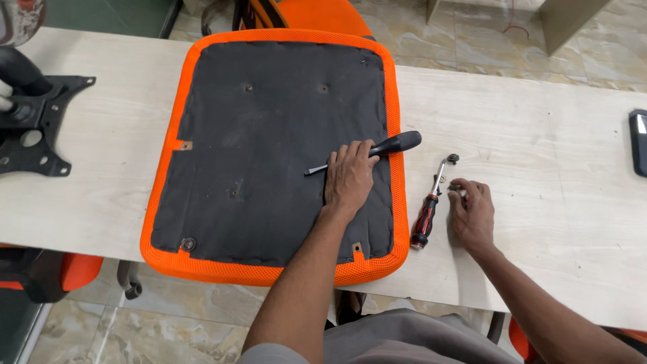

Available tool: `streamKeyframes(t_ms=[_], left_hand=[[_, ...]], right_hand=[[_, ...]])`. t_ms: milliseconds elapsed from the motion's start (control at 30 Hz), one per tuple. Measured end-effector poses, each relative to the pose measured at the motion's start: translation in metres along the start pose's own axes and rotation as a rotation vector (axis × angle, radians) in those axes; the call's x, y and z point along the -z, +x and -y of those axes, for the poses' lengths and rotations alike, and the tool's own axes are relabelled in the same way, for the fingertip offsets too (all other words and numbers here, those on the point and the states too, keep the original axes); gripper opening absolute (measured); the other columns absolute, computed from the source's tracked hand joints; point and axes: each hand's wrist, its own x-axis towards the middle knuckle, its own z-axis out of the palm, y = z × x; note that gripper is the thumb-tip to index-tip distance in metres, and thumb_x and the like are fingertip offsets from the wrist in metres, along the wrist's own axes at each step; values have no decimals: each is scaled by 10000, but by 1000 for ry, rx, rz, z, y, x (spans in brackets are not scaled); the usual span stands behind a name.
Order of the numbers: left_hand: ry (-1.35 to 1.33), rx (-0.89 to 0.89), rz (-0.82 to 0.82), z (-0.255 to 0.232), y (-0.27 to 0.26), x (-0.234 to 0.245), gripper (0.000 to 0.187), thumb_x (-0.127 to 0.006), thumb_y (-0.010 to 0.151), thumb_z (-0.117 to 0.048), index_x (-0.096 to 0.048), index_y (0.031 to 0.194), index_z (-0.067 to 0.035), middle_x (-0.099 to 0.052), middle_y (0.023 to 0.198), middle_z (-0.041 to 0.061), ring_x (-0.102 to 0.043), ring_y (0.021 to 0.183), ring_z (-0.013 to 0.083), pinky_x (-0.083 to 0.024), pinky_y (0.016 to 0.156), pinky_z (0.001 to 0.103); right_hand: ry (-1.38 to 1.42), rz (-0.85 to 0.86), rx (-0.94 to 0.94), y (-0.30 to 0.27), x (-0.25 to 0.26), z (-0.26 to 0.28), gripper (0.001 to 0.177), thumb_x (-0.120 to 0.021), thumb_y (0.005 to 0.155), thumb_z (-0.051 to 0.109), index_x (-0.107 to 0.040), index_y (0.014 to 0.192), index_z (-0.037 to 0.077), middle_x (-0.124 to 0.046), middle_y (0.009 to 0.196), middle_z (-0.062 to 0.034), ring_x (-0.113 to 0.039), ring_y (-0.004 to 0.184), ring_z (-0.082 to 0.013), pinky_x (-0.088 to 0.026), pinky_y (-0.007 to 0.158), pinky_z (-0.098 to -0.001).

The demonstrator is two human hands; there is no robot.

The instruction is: The person uses a screwdriver to fasten screws into the underside of an orange and black chair seat. They then place the chair base onto the seat and secure it with bolts and washers.

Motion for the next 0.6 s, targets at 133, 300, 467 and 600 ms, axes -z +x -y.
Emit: streamKeyframes(t_ms=[133,300,467,600], left_hand=[[43,9,14,0,-1,-3,312,-543,1040,-293,-600,1289,-115,-674,1163,26,-612,1064,208,-451,945,404],[65,-3,23,-1,-1,-5,318,-528,1044,-295,-603,1295,-114,-675,1169,27,-614,1062,200,-460,939,395],[26,-31,17,-4,-4,-1,330,-529,1059,-296,-600,1312,-97,-676,1174,41,-628,1039,203,-476,932,391],[-33,-66,-143,-12,-14,7,331,-588,1033,-258,-600,1309,-74,-678,1188,72,-636,1089,230,-494,971,402]], right_hand=[[29,2,-20,13,1,2,281,-622,1040,249,-669,1268,90,-573,1249,-156,-661,983,-247,-581,891,-379],[-34,-46,100,20,2,-1,278,-636,1033,240,-687,1250,74,-575,1247,-181,-625,1037,-286,-562,890,-394],[48,-110,-6,13,14,24,302,-567,1052,225,-647,1300,72,-517,1316,-209,-579,1121,-313,-569,879,-454],[411,70,-53,19,6,73,423,-522,1064,351,-577,1378,71,-574,1343,-142,-613,1188,-296,-577,978,-482]])
